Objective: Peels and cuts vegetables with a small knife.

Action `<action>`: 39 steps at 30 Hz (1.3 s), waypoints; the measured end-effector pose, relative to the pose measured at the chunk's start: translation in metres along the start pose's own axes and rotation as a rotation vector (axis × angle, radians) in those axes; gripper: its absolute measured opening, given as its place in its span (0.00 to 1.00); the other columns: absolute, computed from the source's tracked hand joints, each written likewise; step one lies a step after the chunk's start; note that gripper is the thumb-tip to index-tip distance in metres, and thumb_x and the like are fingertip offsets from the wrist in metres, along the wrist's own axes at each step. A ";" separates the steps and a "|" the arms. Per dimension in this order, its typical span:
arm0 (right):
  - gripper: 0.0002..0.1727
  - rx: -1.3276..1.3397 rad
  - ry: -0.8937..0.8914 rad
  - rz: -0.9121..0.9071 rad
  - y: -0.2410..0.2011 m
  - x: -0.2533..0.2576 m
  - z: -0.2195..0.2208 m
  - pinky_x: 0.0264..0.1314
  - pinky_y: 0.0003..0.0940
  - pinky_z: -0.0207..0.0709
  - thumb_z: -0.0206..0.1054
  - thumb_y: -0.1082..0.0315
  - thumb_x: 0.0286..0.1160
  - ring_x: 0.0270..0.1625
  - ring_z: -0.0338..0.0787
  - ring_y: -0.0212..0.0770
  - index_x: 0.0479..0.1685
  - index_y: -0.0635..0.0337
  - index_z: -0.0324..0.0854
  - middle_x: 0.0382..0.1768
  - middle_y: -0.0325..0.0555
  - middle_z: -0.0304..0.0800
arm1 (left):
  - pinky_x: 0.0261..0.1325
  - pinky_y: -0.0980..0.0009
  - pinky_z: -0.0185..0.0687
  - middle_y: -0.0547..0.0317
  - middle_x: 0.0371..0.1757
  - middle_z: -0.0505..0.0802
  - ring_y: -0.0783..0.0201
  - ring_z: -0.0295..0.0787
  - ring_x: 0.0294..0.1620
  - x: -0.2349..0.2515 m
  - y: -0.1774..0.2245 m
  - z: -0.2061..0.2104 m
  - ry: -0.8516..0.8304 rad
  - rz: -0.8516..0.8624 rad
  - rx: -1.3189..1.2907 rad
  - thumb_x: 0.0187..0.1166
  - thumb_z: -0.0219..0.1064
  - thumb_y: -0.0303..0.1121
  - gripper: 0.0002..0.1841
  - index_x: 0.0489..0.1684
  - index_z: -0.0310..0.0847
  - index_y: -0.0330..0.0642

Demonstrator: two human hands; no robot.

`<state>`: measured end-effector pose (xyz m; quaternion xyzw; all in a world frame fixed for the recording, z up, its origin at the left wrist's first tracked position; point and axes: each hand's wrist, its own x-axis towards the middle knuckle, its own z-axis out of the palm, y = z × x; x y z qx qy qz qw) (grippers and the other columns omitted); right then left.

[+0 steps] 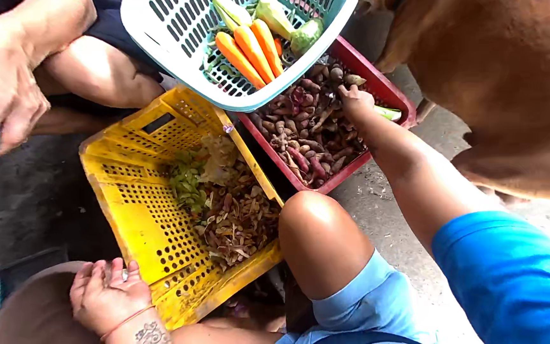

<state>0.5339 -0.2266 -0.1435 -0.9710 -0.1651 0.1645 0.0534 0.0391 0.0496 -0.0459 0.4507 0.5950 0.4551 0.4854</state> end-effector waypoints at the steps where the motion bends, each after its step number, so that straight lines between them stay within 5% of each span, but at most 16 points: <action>1: 0.40 -0.001 0.011 -0.007 0.001 -0.003 0.000 0.53 0.80 0.76 0.74 0.75 0.68 0.63 0.82 0.83 0.86 0.50 0.67 0.80 0.76 0.67 | 0.54 0.64 0.81 0.57 0.65 0.79 0.64 0.82 0.57 0.000 0.001 0.000 0.001 -0.003 -0.007 0.91 0.49 0.29 0.18 0.76 0.67 0.45; 3: 0.41 -0.007 -0.003 -0.030 0.003 -0.010 -0.002 0.54 0.81 0.77 0.75 0.80 0.64 0.62 0.82 0.84 0.84 0.51 0.69 0.82 0.77 0.63 | 0.55 0.64 0.81 0.57 0.66 0.79 0.63 0.82 0.58 0.000 0.001 0.000 -0.014 -0.010 -0.028 0.91 0.49 0.29 0.18 0.77 0.66 0.44; 6: 0.34 -0.010 -0.027 -0.071 0.002 -0.023 -0.012 0.57 0.81 0.75 0.72 0.78 0.68 0.66 0.82 0.82 0.80 0.58 0.72 0.71 0.77 0.77 | 0.56 0.64 0.81 0.58 0.67 0.80 0.64 0.83 0.60 -0.001 0.005 -0.001 -0.049 -0.015 -0.064 0.91 0.49 0.29 0.18 0.77 0.66 0.45; 10: 0.25 0.221 -0.024 -0.216 -0.009 -0.064 -0.065 0.62 0.79 0.73 0.77 0.61 0.69 0.64 0.85 0.72 0.66 0.60 0.83 0.57 0.69 0.88 | 0.49 0.68 0.87 0.63 0.57 0.88 0.67 0.91 0.50 -0.012 0.014 -0.002 -0.218 0.034 -0.116 0.92 0.47 0.28 0.13 0.69 0.68 0.46; 12: 0.22 0.444 -0.066 -0.400 -0.016 -0.091 -0.087 0.52 0.63 0.83 0.80 0.57 0.69 0.46 0.92 0.56 0.58 0.60 0.87 0.46 0.58 0.92 | 0.48 0.71 0.89 0.68 0.51 0.91 0.69 0.93 0.46 -0.023 0.016 -0.001 -0.406 0.107 -0.115 0.92 0.44 0.28 0.13 0.66 0.68 0.47; 14: 0.18 0.739 -0.214 -0.567 -0.039 -0.130 -0.107 0.35 0.34 0.83 0.77 0.65 0.73 0.30 0.86 0.34 0.58 0.61 0.85 0.37 0.45 0.91 | 0.50 0.71 0.91 0.71 0.51 0.92 0.70 0.93 0.47 -0.038 0.019 0.002 -0.607 0.177 -0.069 0.92 0.42 0.29 0.15 0.69 0.68 0.48; 16: 0.16 0.969 -0.374 -0.757 -0.070 -0.164 -0.116 0.27 0.22 0.82 0.75 0.74 0.70 0.25 0.85 0.26 0.56 0.61 0.82 0.32 0.37 0.90 | 0.51 0.67 0.92 0.66 0.55 0.92 0.67 0.94 0.48 -0.056 0.021 0.008 -0.758 0.217 -0.024 0.92 0.43 0.32 0.17 0.72 0.71 0.44; 19: 0.20 0.983 -0.494 -1.081 -0.131 -0.207 -0.117 0.35 0.23 0.86 0.77 0.78 0.62 0.35 0.90 0.27 0.55 0.63 0.81 0.42 0.38 0.93 | 0.52 0.63 0.93 0.61 0.61 0.92 0.64 0.94 0.51 -0.074 0.024 0.006 -0.986 0.230 -0.040 0.91 0.47 0.38 0.20 0.74 0.73 0.39; 23: 0.24 0.849 -0.469 -1.313 -0.213 -0.267 -0.095 0.49 0.29 0.88 0.84 0.75 0.54 0.44 0.90 0.29 0.55 0.65 0.85 0.46 0.43 0.93 | 0.48 0.68 0.92 0.65 0.61 0.91 0.67 0.93 0.48 -0.079 0.030 -0.011 -1.124 0.148 -0.214 0.73 0.66 0.68 0.42 0.78 0.69 0.46; 25: 0.27 0.833 -0.439 -1.293 -0.244 -0.294 -0.081 0.54 0.33 0.89 0.86 0.75 0.53 0.47 0.92 0.32 0.57 0.64 0.85 0.48 0.45 0.93 | 0.39 0.74 0.90 0.66 0.49 0.92 0.72 0.91 0.37 -0.075 0.033 -0.024 -1.071 0.130 -0.282 0.76 0.70 0.61 0.33 0.72 0.73 0.49; 27: 0.32 0.860 -0.423 -1.279 -0.264 -0.312 -0.067 0.58 0.33 0.86 0.84 0.74 0.57 0.52 0.90 0.33 0.66 0.66 0.79 0.55 0.49 0.90 | 0.34 0.80 0.84 0.68 0.40 0.90 0.77 0.84 0.29 -0.067 0.037 -0.038 -0.956 0.152 -0.262 0.85 0.62 0.39 0.13 0.63 0.76 0.49; 28: 0.35 0.882 -0.415 -1.279 -0.269 -0.316 -0.059 0.58 0.32 0.84 0.82 0.70 0.63 0.54 0.88 0.34 0.73 0.66 0.74 0.58 0.49 0.87 | 0.34 0.81 0.81 0.68 0.39 0.89 0.77 0.82 0.29 -0.062 0.036 -0.044 -0.904 0.184 -0.243 0.85 0.61 0.33 0.12 0.62 0.78 0.47; 31: 0.34 0.947 -0.472 -1.142 -0.268 -0.325 -0.036 0.31 0.30 0.79 0.56 0.50 0.86 0.34 0.82 0.32 0.90 0.50 0.60 0.49 0.45 0.86 | 0.46 0.77 0.85 0.63 0.53 0.89 0.74 0.86 0.43 -0.048 0.034 -0.060 -0.787 0.311 -0.151 0.82 0.66 0.30 0.16 0.67 0.78 0.43; 33: 0.33 0.898 -0.559 -1.085 -0.262 -0.325 -0.023 0.27 0.33 0.77 0.40 0.48 0.92 0.27 0.79 0.35 0.95 0.41 0.52 0.36 0.44 0.81 | 0.54 0.73 0.85 0.60 0.56 0.88 0.72 0.86 0.50 -0.044 0.036 -0.065 -0.738 0.384 -0.100 0.79 0.69 0.28 0.18 0.67 0.77 0.41; 39: 0.31 0.833 -0.620 -1.107 -0.258 -0.330 -0.019 0.28 0.26 0.72 0.45 0.60 0.93 0.26 0.76 0.30 0.95 0.44 0.50 0.36 0.45 0.83 | 0.52 0.73 0.87 0.58 0.56 0.89 0.71 0.89 0.49 -0.046 0.036 -0.065 -0.782 0.464 -0.054 0.74 0.71 0.21 0.21 0.66 0.78 0.41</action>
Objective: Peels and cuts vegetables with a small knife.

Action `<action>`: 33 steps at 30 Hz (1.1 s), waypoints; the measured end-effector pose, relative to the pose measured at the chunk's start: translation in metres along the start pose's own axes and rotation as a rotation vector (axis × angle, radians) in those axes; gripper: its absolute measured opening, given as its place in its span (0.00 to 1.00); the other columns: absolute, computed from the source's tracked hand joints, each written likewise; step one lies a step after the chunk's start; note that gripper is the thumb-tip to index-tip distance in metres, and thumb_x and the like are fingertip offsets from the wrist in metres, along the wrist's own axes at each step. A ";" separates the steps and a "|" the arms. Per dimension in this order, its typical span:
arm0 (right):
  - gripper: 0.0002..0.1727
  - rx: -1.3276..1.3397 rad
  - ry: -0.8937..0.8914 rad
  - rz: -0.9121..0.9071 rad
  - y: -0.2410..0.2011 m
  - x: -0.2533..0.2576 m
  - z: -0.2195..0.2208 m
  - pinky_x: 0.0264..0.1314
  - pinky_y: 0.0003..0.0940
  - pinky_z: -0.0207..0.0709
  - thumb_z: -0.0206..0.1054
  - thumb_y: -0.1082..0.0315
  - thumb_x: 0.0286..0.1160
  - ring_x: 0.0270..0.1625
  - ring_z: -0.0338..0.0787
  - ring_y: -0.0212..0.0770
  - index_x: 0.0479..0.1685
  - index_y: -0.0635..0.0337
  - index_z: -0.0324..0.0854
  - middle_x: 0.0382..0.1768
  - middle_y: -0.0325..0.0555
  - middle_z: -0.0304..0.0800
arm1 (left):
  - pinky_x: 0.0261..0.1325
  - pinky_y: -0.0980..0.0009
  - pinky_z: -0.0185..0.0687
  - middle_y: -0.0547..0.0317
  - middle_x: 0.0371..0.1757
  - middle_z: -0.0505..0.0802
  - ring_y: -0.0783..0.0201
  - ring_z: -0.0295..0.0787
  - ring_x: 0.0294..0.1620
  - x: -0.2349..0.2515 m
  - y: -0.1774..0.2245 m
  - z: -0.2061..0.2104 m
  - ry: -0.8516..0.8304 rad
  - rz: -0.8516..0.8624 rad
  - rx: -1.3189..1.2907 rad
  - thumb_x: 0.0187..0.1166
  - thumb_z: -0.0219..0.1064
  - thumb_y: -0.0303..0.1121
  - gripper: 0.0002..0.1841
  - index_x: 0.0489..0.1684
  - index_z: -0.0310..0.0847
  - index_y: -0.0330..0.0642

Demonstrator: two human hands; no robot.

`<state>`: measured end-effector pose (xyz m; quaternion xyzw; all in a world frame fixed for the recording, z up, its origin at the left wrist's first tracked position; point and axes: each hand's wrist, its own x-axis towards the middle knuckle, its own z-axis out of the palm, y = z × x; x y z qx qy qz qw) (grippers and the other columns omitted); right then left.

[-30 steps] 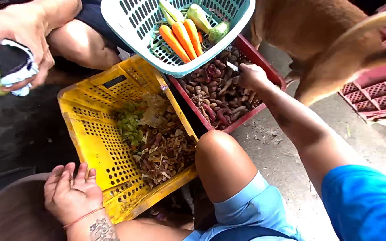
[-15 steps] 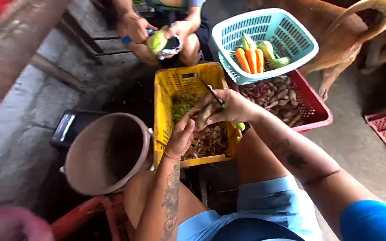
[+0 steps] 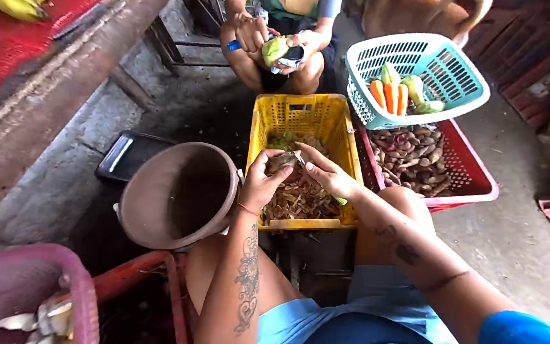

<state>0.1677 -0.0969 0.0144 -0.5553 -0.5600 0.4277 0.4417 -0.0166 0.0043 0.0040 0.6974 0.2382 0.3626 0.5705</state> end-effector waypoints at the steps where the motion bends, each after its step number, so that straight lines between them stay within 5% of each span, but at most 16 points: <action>1: 0.30 0.015 -0.010 0.010 0.000 0.000 -0.001 0.29 0.26 0.73 0.45 0.60 0.93 0.26 0.76 0.30 0.94 0.43 0.52 0.38 0.44 0.84 | 0.52 0.73 0.87 0.58 0.56 0.89 0.71 0.89 0.49 0.001 0.000 0.002 -0.005 0.006 0.003 0.74 0.71 0.21 0.20 0.65 0.78 0.41; 4: 0.27 0.057 -0.011 0.012 0.004 -0.002 -0.002 0.26 0.23 0.71 0.45 0.60 0.94 0.24 0.76 0.28 0.90 0.45 0.61 0.37 0.42 0.85 | 0.53 0.73 0.88 0.57 0.56 0.90 0.70 0.89 0.50 0.002 -0.001 0.007 -0.010 0.033 0.011 0.72 0.73 0.19 0.21 0.63 0.78 0.39; 10: 0.20 0.178 0.059 -0.065 0.016 -0.004 -0.001 0.15 0.21 0.64 0.46 0.60 0.93 0.15 0.69 0.28 0.77 0.49 0.71 0.20 0.39 0.73 | 0.56 0.73 0.88 0.54 0.57 0.88 0.71 0.89 0.54 0.004 -0.012 0.017 0.012 0.235 0.127 0.66 0.77 0.19 0.22 0.60 0.79 0.35; 14: 0.16 0.225 0.091 -0.079 0.018 0.000 0.001 0.15 0.18 0.63 0.47 0.63 0.94 0.15 0.69 0.25 0.70 0.52 0.73 0.22 0.37 0.76 | 0.62 0.72 0.83 0.50 0.57 0.86 0.66 0.85 0.59 0.007 -0.019 0.018 0.033 0.377 0.236 0.63 0.80 0.21 0.21 0.55 0.81 0.32; 21: 0.08 0.299 0.101 -0.095 0.022 0.010 0.003 0.22 0.17 0.67 0.53 0.68 0.92 0.19 0.71 0.22 0.59 0.59 0.73 0.23 0.32 0.76 | 0.58 0.71 0.85 0.52 0.56 0.88 0.66 0.87 0.54 0.006 -0.017 0.013 -0.030 0.251 0.297 0.58 0.81 0.19 0.26 0.57 0.78 0.38; 23: 0.13 0.356 0.108 -0.035 0.020 0.011 0.001 0.19 0.19 0.69 0.49 0.65 0.94 0.16 0.71 0.24 0.67 0.57 0.71 0.21 0.33 0.74 | 0.62 0.69 0.85 0.53 0.57 0.89 0.66 0.87 0.57 0.009 -0.018 0.012 -0.037 0.223 0.292 0.60 0.80 0.20 0.27 0.61 0.76 0.39; 25: 0.26 0.389 0.106 0.054 0.019 0.012 -0.005 0.21 0.22 0.74 0.46 0.62 0.95 0.19 0.75 0.29 0.90 0.48 0.53 0.27 0.39 0.76 | 0.65 0.68 0.82 0.53 0.63 0.88 0.65 0.86 0.62 0.011 -0.018 0.011 -0.024 0.191 0.296 0.64 0.78 0.22 0.31 0.71 0.74 0.39; 27: 0.34 0.368 0.115 0.101 0.021 0.014 -0.009 0.23 0.25 0.77 0.45 0.62 0.96 0.22 0.78 0.32 0.98 0.40 0.36 0.32 0.43 0.79 | 0.70 0.65 0.77 0.53 0.67 0.88 0.62 0.82 0.68 0.012 -0.018 0.010 0.005 0.177 0.312 0.67 0.77 0.25 0.31 0.76 0.77 0.40; 29: 0.32 0.323 0.138 0.098 0.023 0.014 -0.009 0.23 0.25 0.76 0.45 0.62 0.96 0.23 0.78 0.32 0.97 0.41 0.44 0.36 0.42 0.80 | 0.70 0.64 0.77 0.54 0.69 0.88 0.60 0.81 0.71 0.010 -0.015 0.009 0.038 0.180 0.310 0.67 0.76 0.23 0.27 0.70 0.83 0.40; 31: 0.27 0.322 0.171 0.139 0.023 0.015 -0.006 0.20 0.24 0.71 0.45 0.61 0.96 0.18 0.73 0.30 0.93 0.46 0.58 0.27 0.40 0.78 | 0.63 0.69 0.81 0.56 0.65 0.89 0.66 0.85 0.64 0.011 -0.013 0.008 0.065 0.172 0.262 0.66 0.76 0.22 0.25 0.66 0.82 0.40; 33: 0.27 0.346 0.141 0.264 0.022 0.015 -0.006 0.19 0.24 0.68 0.43 0.57 0.97 0.17 0.71 0.30 0.92 0.47 0.59 0.23 0.38 0.74 | 0.60 0.72 0.83 0.57 0.58 0.90 0.69 0.87 0.58 0.016 -0.018 0.009 0.123 0.164 0.122 0.62 0.76 0.19 0.25 0.62 0.78 0.35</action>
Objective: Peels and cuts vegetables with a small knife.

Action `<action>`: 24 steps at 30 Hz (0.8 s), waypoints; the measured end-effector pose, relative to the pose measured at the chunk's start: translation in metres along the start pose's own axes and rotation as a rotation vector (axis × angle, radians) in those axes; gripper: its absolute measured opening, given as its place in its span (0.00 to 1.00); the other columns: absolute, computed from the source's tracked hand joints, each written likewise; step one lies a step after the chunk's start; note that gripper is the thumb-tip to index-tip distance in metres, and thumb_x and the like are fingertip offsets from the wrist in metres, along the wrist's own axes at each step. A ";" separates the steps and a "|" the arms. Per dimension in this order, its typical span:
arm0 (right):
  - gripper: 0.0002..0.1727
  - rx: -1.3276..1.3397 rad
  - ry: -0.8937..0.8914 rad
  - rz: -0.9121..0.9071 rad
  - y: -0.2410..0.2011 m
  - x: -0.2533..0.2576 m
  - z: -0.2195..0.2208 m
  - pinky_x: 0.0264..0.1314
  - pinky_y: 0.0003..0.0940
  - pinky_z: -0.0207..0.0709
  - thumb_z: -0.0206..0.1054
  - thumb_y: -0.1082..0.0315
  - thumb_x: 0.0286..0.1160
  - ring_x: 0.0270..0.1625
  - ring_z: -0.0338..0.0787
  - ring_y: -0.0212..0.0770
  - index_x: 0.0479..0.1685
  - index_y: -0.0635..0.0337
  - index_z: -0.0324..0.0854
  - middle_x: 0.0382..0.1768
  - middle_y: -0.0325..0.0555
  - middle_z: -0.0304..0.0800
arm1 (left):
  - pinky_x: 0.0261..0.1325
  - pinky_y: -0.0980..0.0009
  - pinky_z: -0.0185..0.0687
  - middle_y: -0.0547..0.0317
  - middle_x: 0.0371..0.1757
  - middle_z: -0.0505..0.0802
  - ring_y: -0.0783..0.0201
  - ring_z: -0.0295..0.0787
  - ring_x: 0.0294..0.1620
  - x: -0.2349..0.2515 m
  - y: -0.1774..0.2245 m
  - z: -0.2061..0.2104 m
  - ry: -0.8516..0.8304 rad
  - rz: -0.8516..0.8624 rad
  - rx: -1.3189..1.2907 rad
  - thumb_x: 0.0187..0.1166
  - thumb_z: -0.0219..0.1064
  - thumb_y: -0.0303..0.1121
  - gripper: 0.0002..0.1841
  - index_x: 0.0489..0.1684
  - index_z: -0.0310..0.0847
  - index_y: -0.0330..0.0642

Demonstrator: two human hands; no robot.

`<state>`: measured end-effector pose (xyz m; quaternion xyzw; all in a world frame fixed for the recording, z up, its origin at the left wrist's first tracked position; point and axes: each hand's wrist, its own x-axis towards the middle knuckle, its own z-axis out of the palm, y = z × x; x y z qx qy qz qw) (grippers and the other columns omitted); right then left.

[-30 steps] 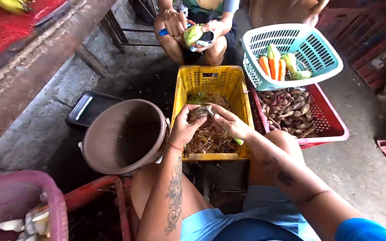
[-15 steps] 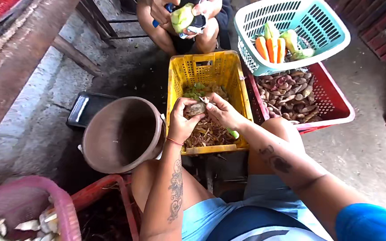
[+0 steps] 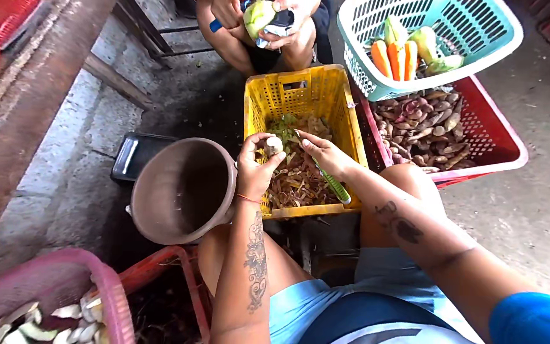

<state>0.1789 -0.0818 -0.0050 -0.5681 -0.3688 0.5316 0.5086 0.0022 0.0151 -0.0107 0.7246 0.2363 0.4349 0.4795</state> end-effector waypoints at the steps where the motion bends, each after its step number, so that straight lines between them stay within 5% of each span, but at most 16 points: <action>1: 0.28 0.023 -0.007 0.059 0.000 0.000 0.001 0.18 0.23 0.67 0.42 0.54 0.97 0.17 0.70 0.30 0.93 0.47 0.56 0.23 0.37 0.72 | 0.59 0.73 0.85 0.57 0.57 0.91 0.69 0.88 0.56 0.001 0.000 0.002 0.042 -0.031 -0.074 0.61 0.76 0.17 0.26 0.61 0.75 0.34; 4: 0.31 0.088 -0.041 0.021 0.004 -0.001 0.004 0.17 0.25 0.68 0.37 0.55 0.97 0.16 0.70 0.32 0.97 0.47 0.43 0.23 0.38 0.71 | 0.63 0.65 0.88 0.57 0.60 0.88 0.64 0.89 0.60 0.002 0.003 0.006 0.124 -0.155 -0.274 0.65 0.71 0.14 0.32 0.69 0.63 0.40; 9: 0.32 0.057 -0.169 -0.240 0.005 -0.002 0.005 0.22 0.22 0.70 0.39 0.64 0.92 0.21 0.73 0.28 0.96 0.53 0.44 0.26 0.36 0.74 | 0.62 0.67 0.89 0.64 0.62 0.88 0.66 0.90 0.57 -0.006 0.008 0.010 0.144 -0.241 -0.483 0.74 0.64 0.15 0.23 0.63 0.77 0.50; 17: 0.28 0.058 -0.156 -0.256 0.004 -0.005 0.005 0.22 0.21 0.68 0.40 0.65 0.94 0.20 0.72 0.28 0.92 0.55 0.54 0.26 0.35 0.74 | 0.68 0.63 0.86 0.64 0.64 0.89 0.65 0.88 0.63 -0.006 0.005 0.018 0.057 -0.214 -0.476 0.71 0.69 0.16 0.22 0.61 0.80 0.50; 21: 0.24 0.093 -0.142 -0.273 0.001 -0.009 0.004 0.20 0.19 0.67 0.41 0.66 0.94 0.19 0.71 0.26 0.85 0.55 0.63 0.25 0.34 0.73 | 0.61 0.72 0.88 0.65 0.63 0.90 0.70 0.89 0.61 -0.006 0.003 0.016 0.005 -0.088 -0.433 0.66 0.72 0.14 0.23 0.55 0.83 0.51; 24: 0.19 0.152 -0.179 -0.256 0.000 -0.010 0.002 0.18 0.19 0.68 0.42 0.66 0.93 0.17 0.71 0.26 0.76 0.52 0.66 0.23 0.33 0.73 | 0.62 0.68 0.88 0.60 0.61 0.91 0.66 0.89 0.61 0.001 -0.007 0.013 -0.024 -0.002 -0.445 0.60 0.74 0.13 0.22 0.52 0.83 0.45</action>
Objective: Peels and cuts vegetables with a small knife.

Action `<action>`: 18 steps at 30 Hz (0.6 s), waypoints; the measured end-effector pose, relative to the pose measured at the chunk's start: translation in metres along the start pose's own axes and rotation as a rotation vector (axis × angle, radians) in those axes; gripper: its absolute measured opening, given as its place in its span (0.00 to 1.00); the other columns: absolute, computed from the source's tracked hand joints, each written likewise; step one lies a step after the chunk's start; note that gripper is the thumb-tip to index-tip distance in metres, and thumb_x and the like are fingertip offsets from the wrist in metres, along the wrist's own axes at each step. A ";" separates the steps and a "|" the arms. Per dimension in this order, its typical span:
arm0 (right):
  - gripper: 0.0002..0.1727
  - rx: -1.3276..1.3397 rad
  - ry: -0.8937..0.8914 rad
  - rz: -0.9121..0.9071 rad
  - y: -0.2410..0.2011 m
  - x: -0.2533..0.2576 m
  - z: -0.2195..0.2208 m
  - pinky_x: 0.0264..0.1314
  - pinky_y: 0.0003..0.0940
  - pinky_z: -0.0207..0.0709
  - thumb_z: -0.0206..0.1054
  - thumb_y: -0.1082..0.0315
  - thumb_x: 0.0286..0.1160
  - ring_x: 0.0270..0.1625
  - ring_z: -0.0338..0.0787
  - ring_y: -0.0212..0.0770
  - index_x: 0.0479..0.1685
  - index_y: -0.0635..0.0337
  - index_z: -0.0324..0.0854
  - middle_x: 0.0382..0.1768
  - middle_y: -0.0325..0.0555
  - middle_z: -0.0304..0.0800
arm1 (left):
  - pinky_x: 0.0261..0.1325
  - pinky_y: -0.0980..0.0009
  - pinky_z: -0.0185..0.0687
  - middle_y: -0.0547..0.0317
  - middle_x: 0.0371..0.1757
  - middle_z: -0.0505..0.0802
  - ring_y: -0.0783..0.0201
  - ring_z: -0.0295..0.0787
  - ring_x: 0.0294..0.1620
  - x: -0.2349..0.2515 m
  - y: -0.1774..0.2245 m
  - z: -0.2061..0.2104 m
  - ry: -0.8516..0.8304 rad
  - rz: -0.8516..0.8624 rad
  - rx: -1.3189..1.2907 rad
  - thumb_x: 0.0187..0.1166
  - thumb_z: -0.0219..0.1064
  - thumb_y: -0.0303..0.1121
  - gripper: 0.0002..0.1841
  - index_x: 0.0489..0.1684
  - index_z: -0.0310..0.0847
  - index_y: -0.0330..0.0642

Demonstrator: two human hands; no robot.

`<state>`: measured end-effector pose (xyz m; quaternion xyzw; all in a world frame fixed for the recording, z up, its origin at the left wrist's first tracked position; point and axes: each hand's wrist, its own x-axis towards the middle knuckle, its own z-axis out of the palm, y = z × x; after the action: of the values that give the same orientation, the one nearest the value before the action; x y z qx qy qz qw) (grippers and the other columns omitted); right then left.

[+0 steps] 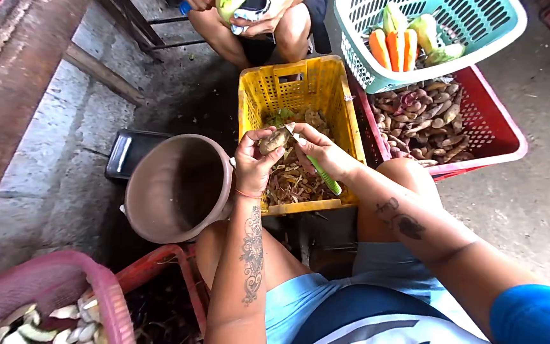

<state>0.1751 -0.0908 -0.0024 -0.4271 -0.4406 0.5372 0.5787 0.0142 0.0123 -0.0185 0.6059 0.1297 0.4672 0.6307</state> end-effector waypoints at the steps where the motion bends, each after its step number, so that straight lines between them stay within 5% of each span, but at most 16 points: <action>1: 0.18 0.027 0.003 0.000 0.001 0.000 0.000 0.18 0.19 0.67 0.42 0.67 0.93 0.17 0.71 0.26 0.74 0.52 0.67 0.22 0.33 0.72 | 0.63 0.67 0.88 0.60 0.61 0.91 0.66 0.89 0.62 0.001 -0.002 -0.002 -0.017 0.021 0.028 0.60 0.75 0.14 0.22 0.52 0.82 0.43; 7: 0.12 0.141 0.038 0.082 0.004 0.002 0.001 0.17 0.19 0.67 0.42 0.66 0.94 0.16 0.70 0.26 0.65 0.51 0.67 0.21 0.33 0.70 | 0.65 0.67 0.88 0.59 0.62 0.90 0.66 0.89 0.61 0.003 0.001 -0.004 -0.089 0.076 0.167 0.59 0.75 0.13 0.22 0.53 0.82 0.37; 13: 0.07 0.245 0.069 0.105 0.005 0.010 -0.002 0.15 0.20 0.67 0.42 0.65 0.95 0.13 0.68 0.27 0.49 0.49 0.65 0.18 0.34 0.68 | 0.57 0.73 0.89 0.61 0.50 0.92 0.73 0.90 0.49 0.000 0.002 0.003 -0.150 -0.119 0.326 0.72 0.73 0.24 0.19 0.61 0.79 0.31; 16: 0.09 0.282 0.069 0.180 0.003 0.010 -0.005 0.15 0.20 0.67 0.42 0.62 0.96 0.14 0.68 0.28 0.59 0.47 0.66 0.19 0.34 0.67 | 0.61 0.72 0.87 0.60 0.53 0.91 0.71 0.89 0.54 0.000 0.001 0.003 -0.155 -0.171 0.253 0.73 0.70 0.22 0.22 0.67 0.74 0.31; 18: 0.21 0.239 0.118 0.247 0.003 0.009 -0.007 0.15 0.22 0.68 0.42 0.61 0.96 0.15 0.69 0.30 0.84 0.41 0.56 0.22 0.35 0.67 | 0.64 0.68 0.85 0.61 0.55 0.90 0.70 0.89 0.55 0.000 0.000 0.002 -0.126 -0.256 0.096 0.78 0.63 0.23 0.25 0.76 0.67 0.35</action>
<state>0.1814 -0.0814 -0.0060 -0.4370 -0.2830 0.6269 0.5797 0.0158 0.0113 -0.0183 0.6421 0.1883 0.3371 0.6623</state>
